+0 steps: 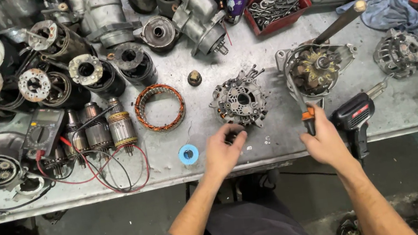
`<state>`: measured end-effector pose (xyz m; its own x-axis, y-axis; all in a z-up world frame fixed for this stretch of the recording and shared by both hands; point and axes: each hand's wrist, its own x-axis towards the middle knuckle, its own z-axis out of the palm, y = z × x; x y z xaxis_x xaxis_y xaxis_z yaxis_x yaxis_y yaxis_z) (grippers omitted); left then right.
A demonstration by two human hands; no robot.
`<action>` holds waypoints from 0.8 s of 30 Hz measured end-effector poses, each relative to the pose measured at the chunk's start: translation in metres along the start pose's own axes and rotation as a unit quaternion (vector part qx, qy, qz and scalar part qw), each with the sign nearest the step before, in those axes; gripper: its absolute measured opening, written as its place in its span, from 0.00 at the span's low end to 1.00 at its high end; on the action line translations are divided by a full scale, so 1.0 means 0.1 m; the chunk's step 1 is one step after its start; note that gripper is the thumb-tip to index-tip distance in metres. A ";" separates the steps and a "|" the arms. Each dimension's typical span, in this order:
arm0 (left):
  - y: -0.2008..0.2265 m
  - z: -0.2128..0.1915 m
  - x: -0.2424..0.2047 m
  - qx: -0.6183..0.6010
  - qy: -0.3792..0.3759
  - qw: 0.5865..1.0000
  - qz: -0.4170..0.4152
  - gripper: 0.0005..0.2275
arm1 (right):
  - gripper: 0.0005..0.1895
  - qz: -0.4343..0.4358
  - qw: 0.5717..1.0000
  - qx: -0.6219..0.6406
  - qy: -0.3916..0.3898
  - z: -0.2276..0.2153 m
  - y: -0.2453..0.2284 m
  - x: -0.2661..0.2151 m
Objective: The person uses pliers to remove pins from a mechanical component on a workbench. They then use a T-handle wrench to tighten bolts on the same component, rotating it to access different sides.
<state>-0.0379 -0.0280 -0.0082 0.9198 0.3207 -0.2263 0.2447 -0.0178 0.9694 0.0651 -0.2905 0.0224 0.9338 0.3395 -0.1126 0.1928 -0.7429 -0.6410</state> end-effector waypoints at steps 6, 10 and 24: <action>0.11 -0.22 0.16 0.028 0.046 0.997 0.061 0.08 | 0.50 0.005 0.989 -0.147 -0.018 -0.02 -0.35 -0.24; 0.16 -0.22 0.12 0.054 0.052 0.994 0.085 0.08 | 0.54 0.067 0.977 -0.192 -0.063 0.03 -0.27 -0.30; -0.65 0.50 -0.24 -0.292 -0.240 0.908 -0.183 0.15 | 0.47 -0.054 0.973 0.217 -0.055 0.41 -0.82 -0.31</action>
<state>-0.0606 -0.0822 -0.0707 0.8719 -0.2485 -0.4220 0.4851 0.5566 0.6745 0.0084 -0.2163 0.0479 0.8730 0.4790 -0.0922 0.1205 -0.3948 -0.9108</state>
